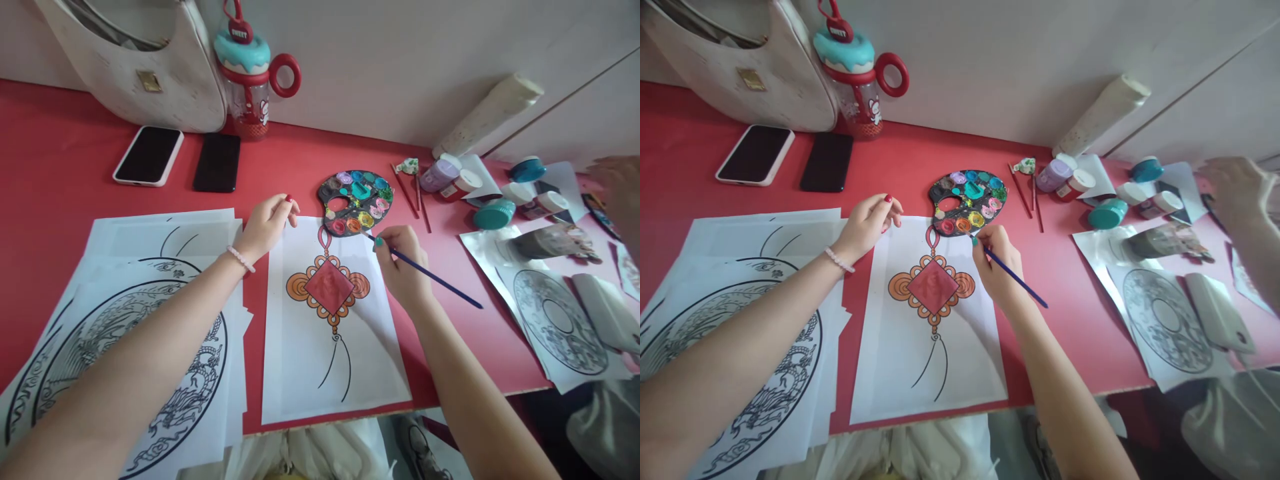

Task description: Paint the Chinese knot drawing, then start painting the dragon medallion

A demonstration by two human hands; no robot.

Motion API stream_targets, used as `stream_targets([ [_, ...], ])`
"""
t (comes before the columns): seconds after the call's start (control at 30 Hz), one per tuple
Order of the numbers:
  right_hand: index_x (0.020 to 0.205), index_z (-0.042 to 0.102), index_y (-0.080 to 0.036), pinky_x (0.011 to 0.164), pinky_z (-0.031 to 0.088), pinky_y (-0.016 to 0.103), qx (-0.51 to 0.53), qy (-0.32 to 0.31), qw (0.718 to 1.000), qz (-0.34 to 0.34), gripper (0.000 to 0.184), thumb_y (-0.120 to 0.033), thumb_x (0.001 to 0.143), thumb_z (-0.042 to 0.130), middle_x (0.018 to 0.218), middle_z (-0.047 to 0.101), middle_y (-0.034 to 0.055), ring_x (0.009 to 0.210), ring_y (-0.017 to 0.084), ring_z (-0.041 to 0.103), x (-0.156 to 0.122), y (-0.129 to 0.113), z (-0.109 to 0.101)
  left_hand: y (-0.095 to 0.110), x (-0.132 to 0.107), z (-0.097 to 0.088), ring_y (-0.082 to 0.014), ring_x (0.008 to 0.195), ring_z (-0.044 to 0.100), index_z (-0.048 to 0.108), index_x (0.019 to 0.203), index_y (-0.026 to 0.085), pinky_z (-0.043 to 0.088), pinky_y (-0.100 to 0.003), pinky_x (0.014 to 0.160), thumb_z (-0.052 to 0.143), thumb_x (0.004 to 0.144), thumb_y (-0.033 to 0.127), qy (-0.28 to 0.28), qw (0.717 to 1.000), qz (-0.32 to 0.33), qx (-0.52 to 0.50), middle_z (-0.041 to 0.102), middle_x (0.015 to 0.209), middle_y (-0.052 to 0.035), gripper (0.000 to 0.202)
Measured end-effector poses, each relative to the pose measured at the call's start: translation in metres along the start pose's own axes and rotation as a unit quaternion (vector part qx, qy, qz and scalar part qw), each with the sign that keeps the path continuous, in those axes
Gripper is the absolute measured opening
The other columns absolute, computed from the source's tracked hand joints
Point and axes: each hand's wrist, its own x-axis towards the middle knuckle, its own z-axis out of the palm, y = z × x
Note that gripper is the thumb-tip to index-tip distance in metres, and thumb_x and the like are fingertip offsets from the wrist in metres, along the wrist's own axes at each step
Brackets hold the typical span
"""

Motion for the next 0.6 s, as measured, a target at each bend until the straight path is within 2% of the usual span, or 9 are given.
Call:
stream_targets([
  [0.1,0.077,0.042,-0.022,0.051,0.035,0.024,-0.026,-0.008,1.0,-0.003,0.014,-0.014,0.071,0.052,0.062,0.049,-0.004,0.05,0.009,0.044,0.02,0.003,0.005,0.0,0.0,0.0,-0.0075,0.054,0.051,0.055,0.083,0.017,0.036,-0.02,0.048,0.035,0.093,0.034,-0.006,1.0,-0.002,0.012,0.066,0.075,-0.0051,0.028],
  [0.2,0.077,0.038,-0.023,0.05,0.033,0.025,-0.031,0.002,0.999,0.016,0.02,-0.011,0.067,0.051,0.061,0.045,-0.0052,0.048,0.008,0.04,0.031,0.007,0.013,0.001,0.0,0.0,-0.0077,0.058,0.055,0.056,0.086,0.017,0.038,-0.019,0.049,0.035,0.093,0.036,-0.005,1.0,0.0,0.016,0.068,0.081,-0.0064,0.029],
  [0.43,0.076,0.033,-0.024,0.05,0.031,0.026,-0.027,-0.003,0.999,0.035,0.026,-0.009,0.064,0.05,0.059,0.041,-0.0062,0.048,0.009,0.038,0.032,0.009,0.016,0.002,-0.001,0.001,-0.009,0.066,0.059,0.057,0.087,0.018,0.04,-0.019,0.052,0.035,0.094,0.038,-0.004,1.0,-0.002,0.011,0.069,0.083,-0.0062,0.031],
  [0.6,0.076,0.032,-0.024,0.049,0.03,0.026,-0.014,0.006,1.0,0.02,0.025,-0.007,0.066,0.049,0.058,0.037,-0.0063,0.047,0.009,0.035,0.034,0.011,0.013,0.001,-0.001,0.001,-0.0099,0.071,0.061,0.056,0.086,0.018,0.042,-0.02,0.054,0.033,0.095,0.037,-0.006,1.0,0.004,0.03,0.069,0.084,-0.0064,0.032],
])
